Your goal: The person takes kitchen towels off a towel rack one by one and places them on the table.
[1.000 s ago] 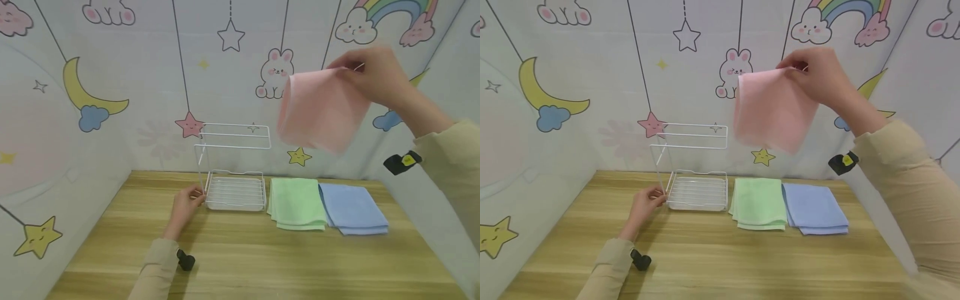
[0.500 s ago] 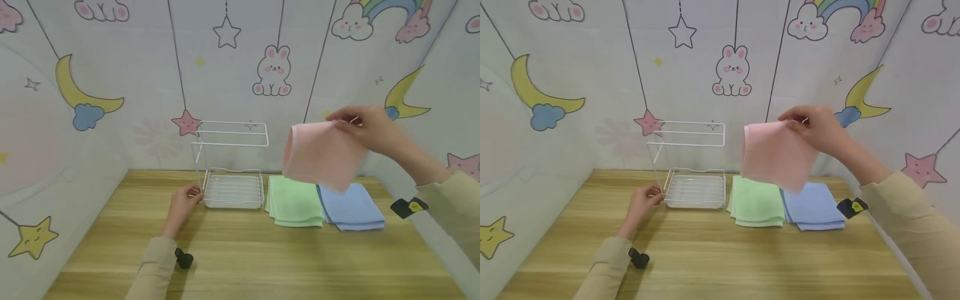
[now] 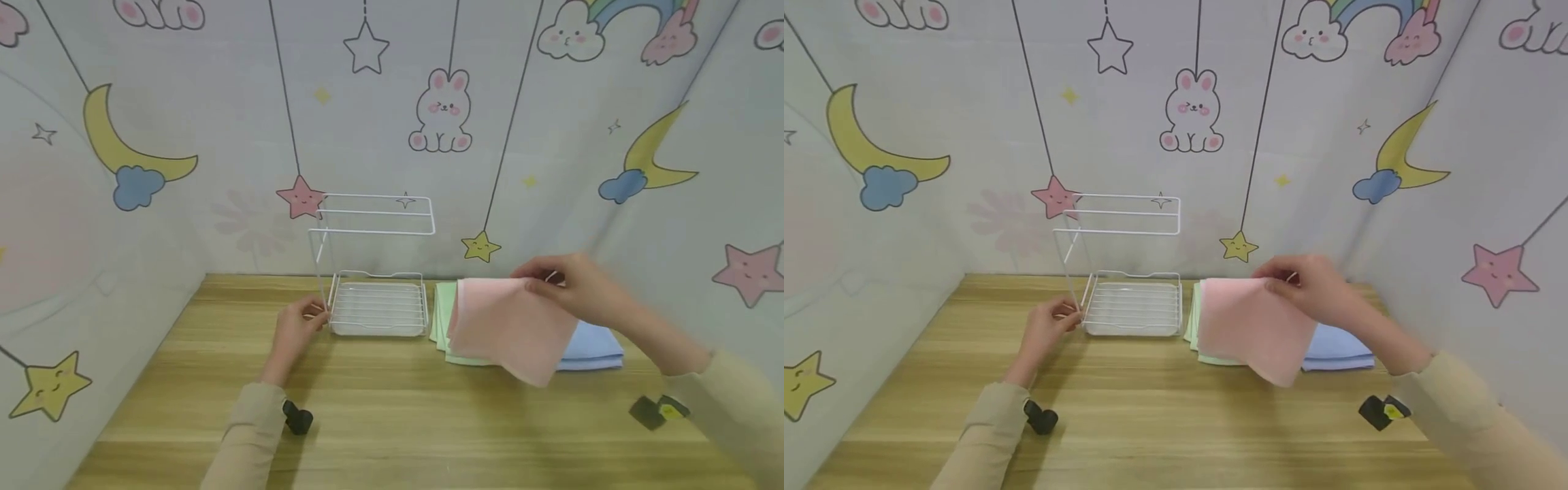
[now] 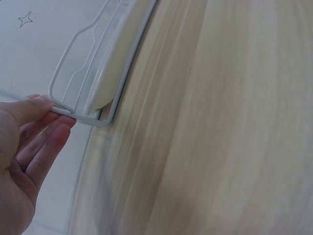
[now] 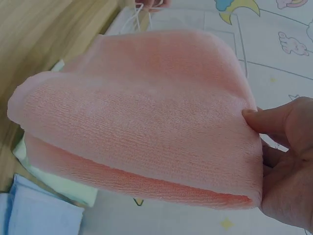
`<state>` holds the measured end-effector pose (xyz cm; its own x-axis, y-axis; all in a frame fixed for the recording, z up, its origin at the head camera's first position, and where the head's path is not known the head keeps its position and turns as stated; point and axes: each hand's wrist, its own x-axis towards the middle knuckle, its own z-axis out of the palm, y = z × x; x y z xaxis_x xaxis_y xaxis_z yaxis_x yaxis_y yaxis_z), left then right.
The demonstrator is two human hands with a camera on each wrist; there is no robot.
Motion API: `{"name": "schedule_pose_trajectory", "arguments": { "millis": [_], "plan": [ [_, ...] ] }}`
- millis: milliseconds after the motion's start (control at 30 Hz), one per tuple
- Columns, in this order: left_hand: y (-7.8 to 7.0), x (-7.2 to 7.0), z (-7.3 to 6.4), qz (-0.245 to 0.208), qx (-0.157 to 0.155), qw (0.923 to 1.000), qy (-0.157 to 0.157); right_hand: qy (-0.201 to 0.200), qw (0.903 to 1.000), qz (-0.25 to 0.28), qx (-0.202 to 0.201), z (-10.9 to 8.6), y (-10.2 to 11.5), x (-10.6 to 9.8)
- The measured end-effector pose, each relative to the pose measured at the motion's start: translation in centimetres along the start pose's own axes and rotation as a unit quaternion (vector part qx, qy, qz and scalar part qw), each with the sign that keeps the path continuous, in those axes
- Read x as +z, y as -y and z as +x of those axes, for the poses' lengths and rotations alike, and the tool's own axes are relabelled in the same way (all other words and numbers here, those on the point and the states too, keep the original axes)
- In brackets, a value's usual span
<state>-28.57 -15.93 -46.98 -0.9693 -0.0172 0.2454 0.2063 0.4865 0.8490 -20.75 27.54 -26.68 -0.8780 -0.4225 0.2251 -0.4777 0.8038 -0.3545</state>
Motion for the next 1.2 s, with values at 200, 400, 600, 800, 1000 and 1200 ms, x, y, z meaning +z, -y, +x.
{"name": "schedule_pose_trajectory", "arguments": {
  "millis": [200, 400, 600, 800, 1000, 1200],
  "plan": [
    [0.1, 0.0, 0.1, 0.006, 0.012, 0.9999, -0.004, 0.045, 0.9962, 0.063, -0.038, -1.6, 0.3, 1.6],
    [-0.1, 0.0, 0.3, 0.009, 0.009, 0.9999, -0.001, 0.147, 0.9764, 0.158, 0.004, -3.2, 1.3, 2.0],
    [-0.1, -0.1, 0.2, 0.009, 0.006, 0.9999, 0.005, 0.235, 0.9445, 0.227, -0.036, -3.9, 1.9, 2.1],
    [-0.4, -0.1, 0.0, 0.001, 0.015, 0.9999, 0.008, 0.32, 0.9109, 0.26, 0.021, -3.1, -0.6, 4.2],
    [-0.3, -0.1, 0.1, -0.005, 0.023, 0.9997, 0.008, 0.349, 0.894, 0.27, 0.078, -1.4, -4.9, 8.6],
    [-0.3, -0.1, 0.1, -0.002, 0.024, 0.9997, 0.005, 0.337, 0.9082, 0.246, 0.033, -0.4, -7.8, 11.9]
  ]
}}
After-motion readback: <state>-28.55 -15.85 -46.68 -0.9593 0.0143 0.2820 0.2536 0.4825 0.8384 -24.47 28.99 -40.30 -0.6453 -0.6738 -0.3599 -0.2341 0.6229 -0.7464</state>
